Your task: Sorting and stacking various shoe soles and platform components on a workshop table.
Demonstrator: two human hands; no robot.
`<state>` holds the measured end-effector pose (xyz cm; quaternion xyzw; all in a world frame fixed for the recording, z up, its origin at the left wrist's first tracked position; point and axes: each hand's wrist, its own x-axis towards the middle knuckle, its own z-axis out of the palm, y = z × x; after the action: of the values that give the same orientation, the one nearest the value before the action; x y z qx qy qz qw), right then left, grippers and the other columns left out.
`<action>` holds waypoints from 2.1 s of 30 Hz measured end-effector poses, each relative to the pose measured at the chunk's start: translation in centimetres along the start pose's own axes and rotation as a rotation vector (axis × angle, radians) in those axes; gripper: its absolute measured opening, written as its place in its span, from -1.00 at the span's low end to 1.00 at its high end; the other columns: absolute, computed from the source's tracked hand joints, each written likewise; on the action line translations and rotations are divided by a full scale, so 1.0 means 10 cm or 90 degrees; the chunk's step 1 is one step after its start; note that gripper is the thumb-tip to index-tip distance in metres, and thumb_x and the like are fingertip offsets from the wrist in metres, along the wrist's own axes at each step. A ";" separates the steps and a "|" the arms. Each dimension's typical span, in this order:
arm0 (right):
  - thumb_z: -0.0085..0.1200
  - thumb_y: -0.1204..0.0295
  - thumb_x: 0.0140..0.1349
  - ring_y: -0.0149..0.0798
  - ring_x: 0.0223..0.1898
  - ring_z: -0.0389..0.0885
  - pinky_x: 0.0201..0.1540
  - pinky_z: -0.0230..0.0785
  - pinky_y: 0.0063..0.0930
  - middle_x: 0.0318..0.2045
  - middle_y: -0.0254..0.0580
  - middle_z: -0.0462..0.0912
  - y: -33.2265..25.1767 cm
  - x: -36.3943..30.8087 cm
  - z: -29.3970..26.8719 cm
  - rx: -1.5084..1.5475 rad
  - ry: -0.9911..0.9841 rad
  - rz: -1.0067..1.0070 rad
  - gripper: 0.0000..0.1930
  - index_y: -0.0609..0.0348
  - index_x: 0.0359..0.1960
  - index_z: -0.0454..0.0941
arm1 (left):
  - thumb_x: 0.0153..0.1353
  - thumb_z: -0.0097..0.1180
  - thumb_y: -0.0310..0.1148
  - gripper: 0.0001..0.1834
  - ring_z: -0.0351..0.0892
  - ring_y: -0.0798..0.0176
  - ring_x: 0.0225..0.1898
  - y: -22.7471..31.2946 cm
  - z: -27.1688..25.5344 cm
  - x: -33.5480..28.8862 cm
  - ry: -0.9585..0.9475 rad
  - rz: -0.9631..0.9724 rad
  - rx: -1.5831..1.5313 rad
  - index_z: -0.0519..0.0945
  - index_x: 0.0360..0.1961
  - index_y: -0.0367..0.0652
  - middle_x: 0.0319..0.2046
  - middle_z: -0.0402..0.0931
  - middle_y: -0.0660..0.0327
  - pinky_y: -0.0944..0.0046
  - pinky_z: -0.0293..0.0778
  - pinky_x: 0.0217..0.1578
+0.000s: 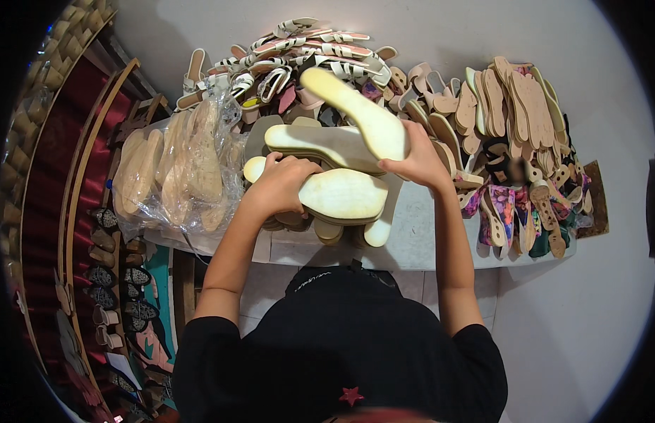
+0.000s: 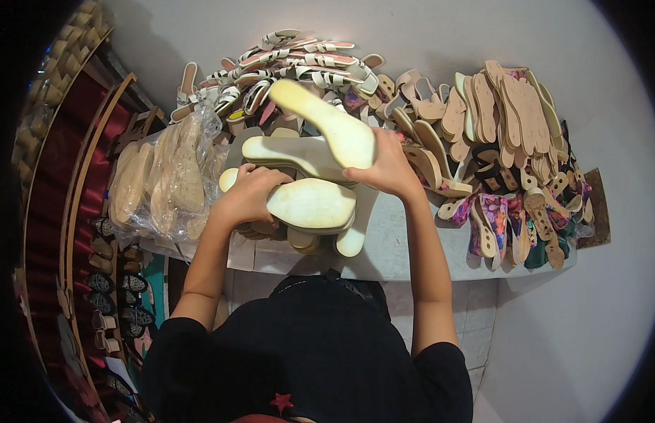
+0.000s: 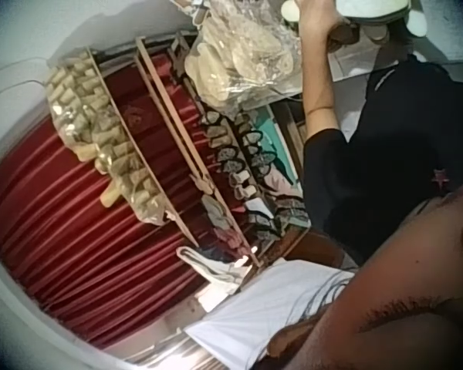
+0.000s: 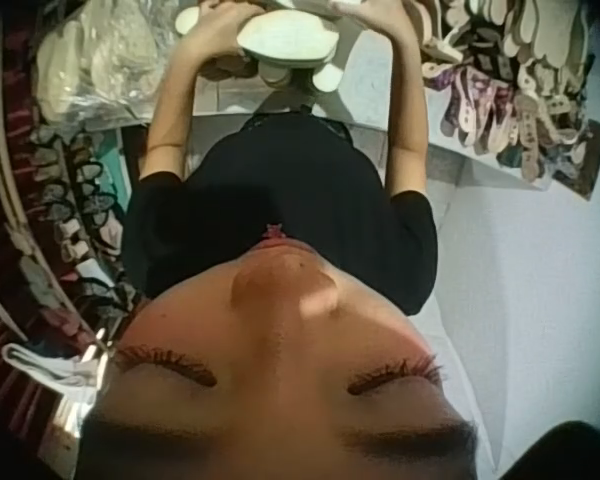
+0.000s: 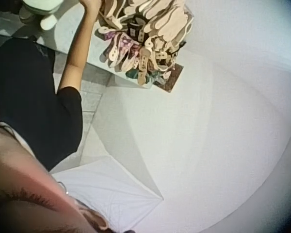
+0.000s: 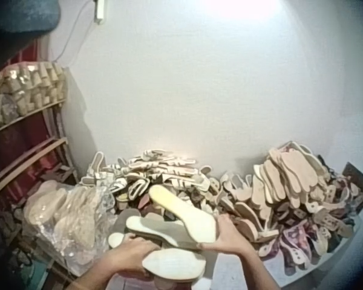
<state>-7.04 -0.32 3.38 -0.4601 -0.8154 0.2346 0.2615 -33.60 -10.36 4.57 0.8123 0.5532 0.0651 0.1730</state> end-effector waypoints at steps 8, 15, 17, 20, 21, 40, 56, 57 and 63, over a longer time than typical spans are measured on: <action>0.28 0.00 -0.40 0.12 0.10 0.22 0.17 0.11 -0.17 -0.01 0.20 0.28 -0.04 0.48 0.31 -0.111 -0.152 -0.104 0.00 0.46 0.09 0.26 | -0.55 0.39 -0.29 -0.25 0.42 0.16 -0.02 -0.04 0.05 0.00 0.015 0.010 -0.005 0.52 -0.11 -0.06 -0.18 0.53 0.24 0.05 0.03 0.15; 0.31 0.03 -0.40 0.16 0.11 0.19 0.19 0.10 -0.16 0.02 0.21 0.25 -0.02 0.49 0.44 -0.134 -0.189 -0.121 0.00 0.42 0.11 0.25 | -0.53 0.39 -0.29 -0.28 0.42 0.15 -0.05 -0.08 0.10 -0.02 0.033 0.019 -0.016 0.53 -0.13 -0.05 -0.20 0.53 0.27 0.05 0.04 0.12; 0.31 0.04 -0.40 0.16 0.12 0.19 0.19 0.10 -0.17 0.02 0.21 0.25 -0.02 0.48 0.44 -0.128 -0.194 -0.118 0.00 0.42 0.11 0.24 | -0.55 0.38 -0.30 -0.28 0.41 0.14 -0.05 -0.08 0.09 -0.02 0.040 0.028 -0.013 0.53 -0.14 -0.04 -0.20 0.52 0.27 0.02 0.02 0.14; 0.31 0.05 -0.40 0.14 0.12 0.19 0.19 0.10 -0.18 0.02 0.19 0.25 -0.03 0.47 0.41 -0.115 -0.202 -0.110 0.00 0.40 0.13 0.22 | -0.58 0.37 -0.30 -0.27 0.40 0.14 -0.04 -0.07 0.07 -0.02 0.027 0.014 0.005 0.53 -0.14 -0.04 -0.20 0.52 0.27 -0.01 -0.01 0.16; 0.31 0.06 -0.39 0.14 0.12 0.19 0.19 0.10 -0.18 0.02 0.18 0.25 -0.03 0.46 0.40 -0.107 -0.207 -0.106 0.00 0.39 0.13 0.21 | -0.58 0.37 -0.30 -0.27 0.40 0.14 -0.04 -0.07 0.07 -0.01 0.026 0.015 0.006 0.53 -0.14 -0.04 -0.20 0.52 0.27 -0.01 -0.01 0.16; 0.30 0.05 -0.37 0.12 0.16 0.18 0.20 0.11 -0.21 0.07 0.16 0.22 -0.01 0.41 0.38 -0.114 -0.231 -0.073 0.02 0.37 0.17 0.18 | -0.63 0.46 -0.18 -0.15 0.38 0.14 0.00 -0.09 0.05 -0.02 0.012 0.024 -0.010 0.52 -0.07 0.02 -0.17 0.52 0.27 -0.02 -0.09 0.17; 0.11 0.05 0.06 0.01 0.17 0.18 0.20 0.08 -0.20 0.08 0.06 0.20 0.08 0.17 0.18 0.075 -0.151 -0.083 -0.30 0.11 0.20 0.20 | -0.60 0.48 -0.09 0.05 0.28 0.09 0.13 0.22 -0.02 -0.04 0.071 -0.010 -0.020 0.37 0.12 -0.01 0.01 0.41 0.15 -0.17 -0.17 0.22; 0.10 0.08 0.08 0.00 0.16 0.19 0.20 0.07 -0.20 0.07 0.05 0.21 0.12 0.15 0.17 0.087 -0.134 -0.100 -0.32 0.10 0.19 0.20 | -0.56 0.47 -0.06 0.04 0.25 0.07 0.15 0.27 -0.06 -0.06 0.083 -0.007 -0.051 0.37 0.13 -0.04 0.03 0.38 0.14 -0.13 -0.16 0.22; 0.13 0.16 0.06 0.05 0.13 0.19 0.18 0.09 -0.20 0.04 0.07 0.22 0.52 0.04 0.04 0.119 -0.037 -0.137 -0.38 0.14 0.13 0.25 | -0.29 0.36 -0.01 -0.20 0.29 0.07 0.11 0.81 -0.12 0.06 0.253 0.040 -0.097 0.42 0.05 -0.07 -0.04 0.41 0.15 -0.04 -0.09 0.19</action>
<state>-4.22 2.37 -0.04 -0.3365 -0.8419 0.2935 0.3031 -26.69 -12.22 8.53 0.7851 0.5440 0.2707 0.1196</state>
